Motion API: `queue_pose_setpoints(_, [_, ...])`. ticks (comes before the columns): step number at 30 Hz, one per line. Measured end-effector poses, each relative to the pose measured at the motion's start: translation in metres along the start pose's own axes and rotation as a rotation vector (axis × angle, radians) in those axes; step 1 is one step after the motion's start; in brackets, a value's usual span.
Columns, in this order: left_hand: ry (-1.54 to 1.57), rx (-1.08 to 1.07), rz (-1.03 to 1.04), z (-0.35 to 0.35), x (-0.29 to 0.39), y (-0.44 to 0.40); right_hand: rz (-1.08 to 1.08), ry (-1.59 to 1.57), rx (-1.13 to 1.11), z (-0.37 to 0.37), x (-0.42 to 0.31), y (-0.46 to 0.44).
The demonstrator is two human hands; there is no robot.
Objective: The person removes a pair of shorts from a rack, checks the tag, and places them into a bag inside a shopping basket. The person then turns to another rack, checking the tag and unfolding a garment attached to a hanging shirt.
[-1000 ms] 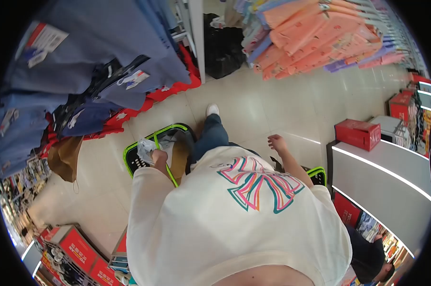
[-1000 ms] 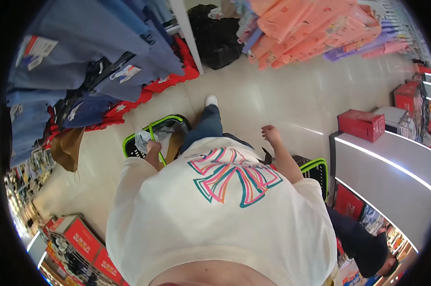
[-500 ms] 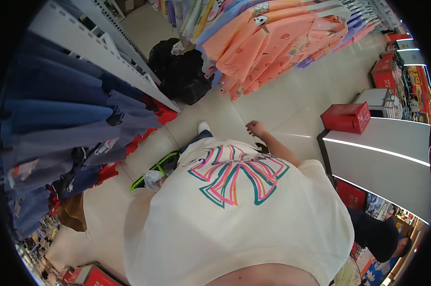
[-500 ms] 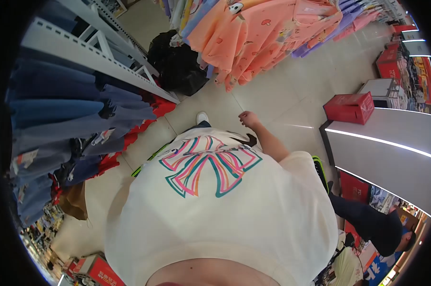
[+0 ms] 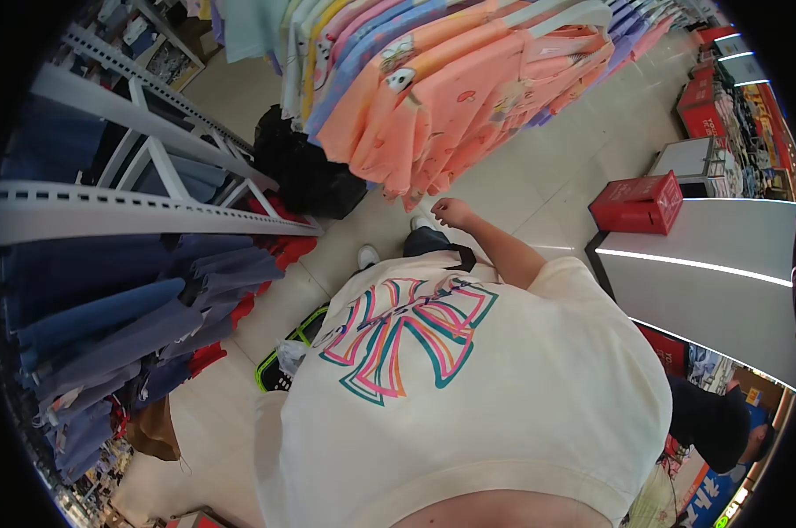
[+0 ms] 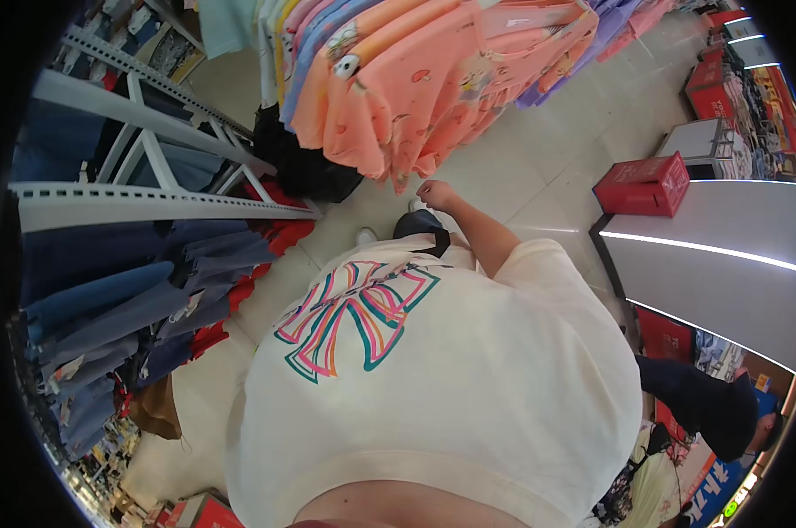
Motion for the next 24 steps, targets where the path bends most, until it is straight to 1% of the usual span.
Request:
queue_pose_setpoints(5, [0.053, 0.002, -0.011, 0.033, 0.042, 0.030, 0.140, -0.134, 0.012, -0.042, 0.030, -0.005])
queue_pose_setpoints(10, [0.129, 0.020, -0.057, 0.061, 0.075, 0.061, 0.141, -0.189, 0.016, -0.092, 0.046, -0.010])
queue_pose_setpoints(14, [0.225, 0.076, -0.114, 0.078, 0.099, 0.087, 0.117, -0.223, -0.018, -0.117, 0.051, -0.015])
queue_pose_setpoints(17, [0.285, 0.141, -0.167, 0.087, 0.115, 0.104, 0.069, -0.165, -0.045, -0.132, 0.050, -0.018])
queue_pose_setpoints(18, [0.241, 0.141, -0.172, 0.092, 0.120, 0.105, 0.080, -0.163, -0.064, -0.137, 0.050, -0.018])
queue_pose_setpoints(19, [0.103, 0.097, -0.161, 0.099, 0.126, 0.102, 0.078, -0.168, -0.063, -0.143, 0.051, -0.018])
queue_pose_setpoints(20, [-0.141, 0.028, -0.118, 0.107, 0.132, 0.099, 0.077, -0.173, -0.061, -0.148, 0.052, -0.017])
queue_pose_setpoints(22, [-0.073, 0.057, -0.040, 0.115, 0.134, 0.093, 0.054, -0.180, -0.065, -0.159, 0.050, -0.018])
queue_pose_setpoints(24, [-0.038, 0.086, -0.024, 0.128, 0.126, 0.090, 0.027, -0.214, -0.062, -0.168, 0.047, -0.018])
Point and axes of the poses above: each hand's wrist, its own y-axis away from the middle knuckle, its own z-axis out of the palm, x = y × z, the point moved 10 cm from there along -y, towards the middle knuckle, and after that the axes turned 5 degrees about -y, right-handed, at the moved point
